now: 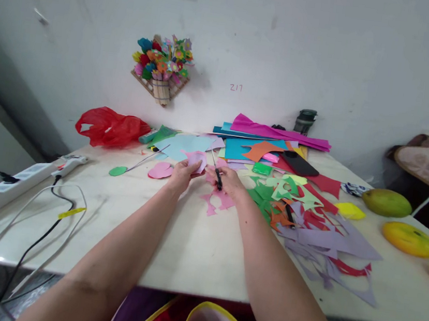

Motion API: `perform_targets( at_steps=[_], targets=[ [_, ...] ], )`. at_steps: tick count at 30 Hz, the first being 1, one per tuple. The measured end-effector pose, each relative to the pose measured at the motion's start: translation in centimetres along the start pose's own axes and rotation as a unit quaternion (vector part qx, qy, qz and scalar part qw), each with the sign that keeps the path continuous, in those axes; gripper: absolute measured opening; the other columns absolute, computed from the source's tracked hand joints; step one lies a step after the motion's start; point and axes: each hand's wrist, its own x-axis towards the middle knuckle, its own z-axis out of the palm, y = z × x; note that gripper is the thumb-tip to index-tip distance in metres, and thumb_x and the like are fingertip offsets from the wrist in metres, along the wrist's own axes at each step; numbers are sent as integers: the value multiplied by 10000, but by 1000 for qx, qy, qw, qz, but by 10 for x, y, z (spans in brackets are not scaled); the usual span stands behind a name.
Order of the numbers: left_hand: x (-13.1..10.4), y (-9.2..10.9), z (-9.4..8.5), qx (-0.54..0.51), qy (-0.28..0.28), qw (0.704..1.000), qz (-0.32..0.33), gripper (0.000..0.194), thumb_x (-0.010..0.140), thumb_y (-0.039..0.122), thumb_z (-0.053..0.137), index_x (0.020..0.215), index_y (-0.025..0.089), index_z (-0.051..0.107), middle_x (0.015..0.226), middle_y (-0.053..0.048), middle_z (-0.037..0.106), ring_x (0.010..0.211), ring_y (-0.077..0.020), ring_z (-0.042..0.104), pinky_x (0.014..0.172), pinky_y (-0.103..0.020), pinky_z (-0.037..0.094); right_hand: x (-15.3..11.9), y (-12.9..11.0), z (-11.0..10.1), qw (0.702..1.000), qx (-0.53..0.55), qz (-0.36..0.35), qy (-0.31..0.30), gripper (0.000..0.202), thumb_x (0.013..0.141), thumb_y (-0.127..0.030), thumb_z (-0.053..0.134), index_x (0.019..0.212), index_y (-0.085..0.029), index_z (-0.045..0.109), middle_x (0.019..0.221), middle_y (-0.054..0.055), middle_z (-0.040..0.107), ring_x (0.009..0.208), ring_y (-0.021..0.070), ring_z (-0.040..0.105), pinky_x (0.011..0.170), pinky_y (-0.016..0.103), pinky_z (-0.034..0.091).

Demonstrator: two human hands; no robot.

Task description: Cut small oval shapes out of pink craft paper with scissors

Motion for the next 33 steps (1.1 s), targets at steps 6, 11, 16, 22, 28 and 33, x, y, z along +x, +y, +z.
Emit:
perform_targets(
  at_steps=[6, 11, 16, 22, 28, 33],
  targets=[
    [0, 1, -2, -13, -9, 1000, -22, 311, 623, 309, 770, 824, 101, 656, 774, -69, 685, 690, -140, 644, 694, -275, 531, 1, 5, -1, 999, -4, -6, -50, 335, 723, -488, 648, 716, -168, 549, 569, 4, 590, 398, 91, 524, 298, 178, 268],
    [-1, 0, -4, -46, -13, 998, -41, 256, 669, 233, 740, 858, 84, 654, 812, -90, 694, 713, -148, 658, 679, -262, 545, 3, 9, -3, 998, -5, -6, -68, 334, 737, -484, 633, 706, -159, 560, 564, 5, 583, 386, 84, 520, 306, 170, 275],
    [-2, -1, -4, -60, -14, 996, -62, 180, 701, 170, 700, 846, 71, 660, 798, -94, 697, 686, -147, 660, 676, -261, 551, 3, 9, -2, 997, -16, 12, -77, 324, 707, -462, 668, 707, -154, 568, 552, 0, 573, 390, 88, 524, 301, 165, 266],
    [-2, -1, -3, -51, -7, 997, -60, 233, 658, 196, 743, 837, 70, 664, 779, -99, 695, 695, -162, 665, 703, -277, 542, 2, 7, -1, 997, -22, 4, -74, 342, 706, -470, 674, 702, -149, 559, 547, 3, 574, 366, 76, 492, 305, 168, 268],
    [-1, -2, -4, -37, -14, 999, -32, 296, 610, 246, 767, 832, 78, 668, 762, -94, 697, 688, -168, 662, 704, -291, 530, 3, 8, 0, 997, -19, 11, -73, 329, 709, -462, 675, 712, -159, 548, 524, -17, 559, 355, 64, 474, 302, 164, 257],
    [-1, -1, -3, -37, -6, 999, -21, 289, 583, 235, 768, 804, 79, 665, 741, -88, 692, 675, -172, 657, 697, -305, 527, 3, 8, 2, 997, 4, 13, -74, 272, 724, -401, 672, 699, -161, 548, 497, -25, 543, 344, 61, 458, 304, 169, 290]
  ],
)
